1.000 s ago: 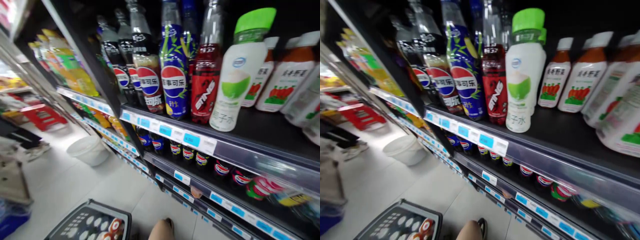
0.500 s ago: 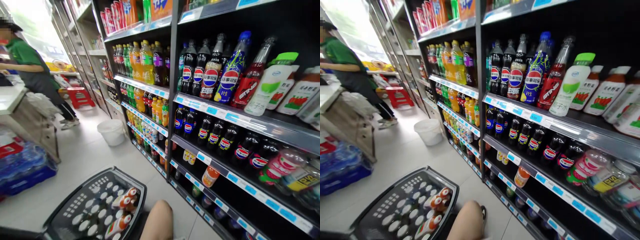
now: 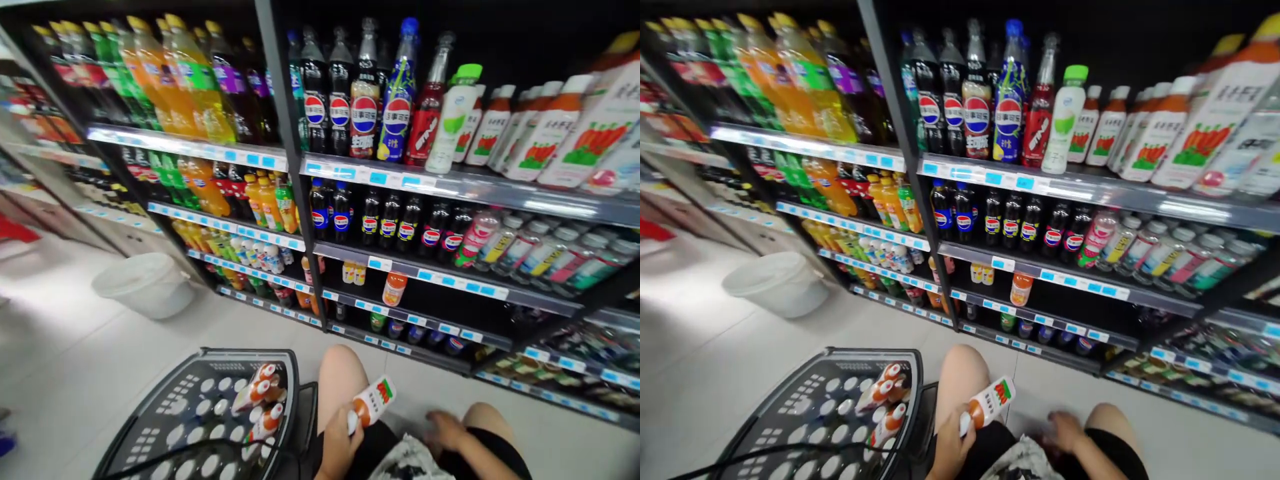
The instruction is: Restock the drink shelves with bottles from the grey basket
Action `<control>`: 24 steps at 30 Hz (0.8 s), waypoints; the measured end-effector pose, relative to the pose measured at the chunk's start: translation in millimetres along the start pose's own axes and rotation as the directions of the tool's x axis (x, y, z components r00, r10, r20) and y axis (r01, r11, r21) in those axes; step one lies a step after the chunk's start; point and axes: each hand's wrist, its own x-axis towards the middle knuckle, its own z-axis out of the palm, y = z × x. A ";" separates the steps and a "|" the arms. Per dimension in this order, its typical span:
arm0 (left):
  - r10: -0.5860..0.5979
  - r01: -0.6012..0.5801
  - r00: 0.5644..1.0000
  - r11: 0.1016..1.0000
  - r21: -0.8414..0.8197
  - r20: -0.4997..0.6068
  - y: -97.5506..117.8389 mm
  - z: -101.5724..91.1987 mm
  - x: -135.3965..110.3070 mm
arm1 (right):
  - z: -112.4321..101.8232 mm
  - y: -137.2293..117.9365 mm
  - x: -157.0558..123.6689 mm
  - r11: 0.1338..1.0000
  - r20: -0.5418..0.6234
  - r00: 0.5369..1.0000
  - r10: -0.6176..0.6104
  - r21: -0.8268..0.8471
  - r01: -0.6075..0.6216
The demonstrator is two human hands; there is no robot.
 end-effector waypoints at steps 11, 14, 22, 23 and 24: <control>0.029 -0.029 1.000 0.999 -0.018 0.005 -15.3 -0.2 4.9 | -89.8 74.9 -108.2 0.906 -0.798 0.599 0.066 -0.204 -0.371; 0.001 0.003 0.999 0.998 -0.066 0.053 -6.0 4.4 14.6 | -111.7 38.5 -133.3 0.955 -0.850 0.526 -0.019 -0.170 -0.241; -0.391 0.381 0.920 0.907 -0.181 -0.022 39.6 -29.7 63.4 | -92.3 -33.5 -124.6 0.929 -0.660 0.728 -0.185 0.125 0.349; -0.395 0.381 0.917 0.908 -0.175 -0.053 48.0 -43.1 71.5 | -87.2 -39.6 -115.1 0.887 -0.611 0.760 -0.222 0.197 0.417; -0.390 0.374 0.917 0.913 -0.166 -0.079 57.3 -57.6 79.4 | -83.1 -46.7 -104.4 0.831 -0.564 0.783 -0.263 0.279 0.481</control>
